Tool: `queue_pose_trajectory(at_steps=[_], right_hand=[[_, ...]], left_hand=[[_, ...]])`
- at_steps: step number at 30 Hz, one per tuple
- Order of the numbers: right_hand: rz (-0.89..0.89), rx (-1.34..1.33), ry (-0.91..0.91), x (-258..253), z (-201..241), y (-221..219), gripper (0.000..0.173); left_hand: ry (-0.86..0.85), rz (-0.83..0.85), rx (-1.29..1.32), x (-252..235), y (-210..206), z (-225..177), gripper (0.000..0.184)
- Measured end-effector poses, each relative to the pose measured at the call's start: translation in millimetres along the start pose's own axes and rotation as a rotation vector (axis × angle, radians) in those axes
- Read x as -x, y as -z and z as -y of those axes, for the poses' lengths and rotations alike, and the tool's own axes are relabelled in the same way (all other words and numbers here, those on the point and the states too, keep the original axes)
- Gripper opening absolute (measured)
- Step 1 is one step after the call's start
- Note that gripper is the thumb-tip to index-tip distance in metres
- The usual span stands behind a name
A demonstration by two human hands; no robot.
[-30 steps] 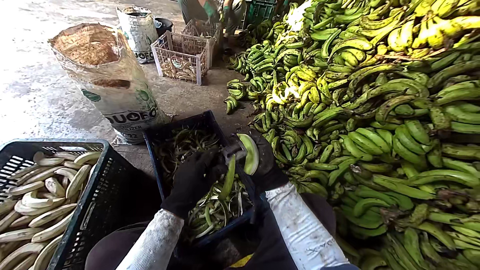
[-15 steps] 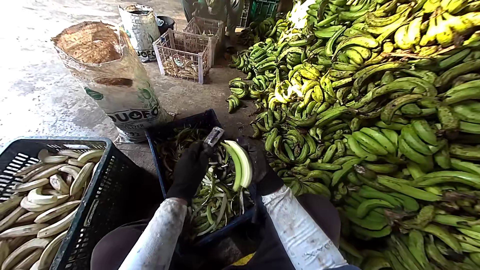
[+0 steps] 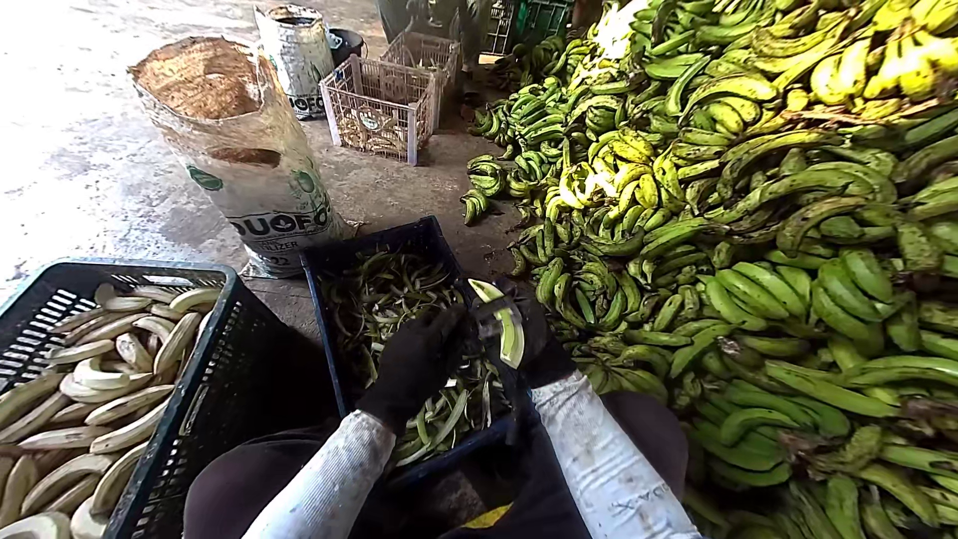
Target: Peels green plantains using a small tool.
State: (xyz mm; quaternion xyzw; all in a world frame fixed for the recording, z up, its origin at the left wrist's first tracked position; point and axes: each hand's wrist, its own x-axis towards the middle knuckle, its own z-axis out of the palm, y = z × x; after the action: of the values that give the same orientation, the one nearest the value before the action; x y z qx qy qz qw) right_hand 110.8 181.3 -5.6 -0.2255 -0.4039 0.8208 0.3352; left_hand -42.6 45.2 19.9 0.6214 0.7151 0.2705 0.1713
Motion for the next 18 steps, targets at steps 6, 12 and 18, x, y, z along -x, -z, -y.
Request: queue_pose_trajectory(at_steps=[6, 12, 18], right_hand=[[-0.087, 0.100, -0.026, 6, 7, -10, 0.037], [-0.418, 0.339, 0.043, -8, 3, -24, 0.031], [-0.196, 0.691, -0.060, -46, -96, -102, 0.041]], left_hand=[[0.362, -0.206, 0.139, -14, 35, 28, 0.049], [0.513, 0.230, -0.189, 7, 47, 40, 0.039], [0.388, 0.800, -0.183, 50, 6, 22, 0.039]])
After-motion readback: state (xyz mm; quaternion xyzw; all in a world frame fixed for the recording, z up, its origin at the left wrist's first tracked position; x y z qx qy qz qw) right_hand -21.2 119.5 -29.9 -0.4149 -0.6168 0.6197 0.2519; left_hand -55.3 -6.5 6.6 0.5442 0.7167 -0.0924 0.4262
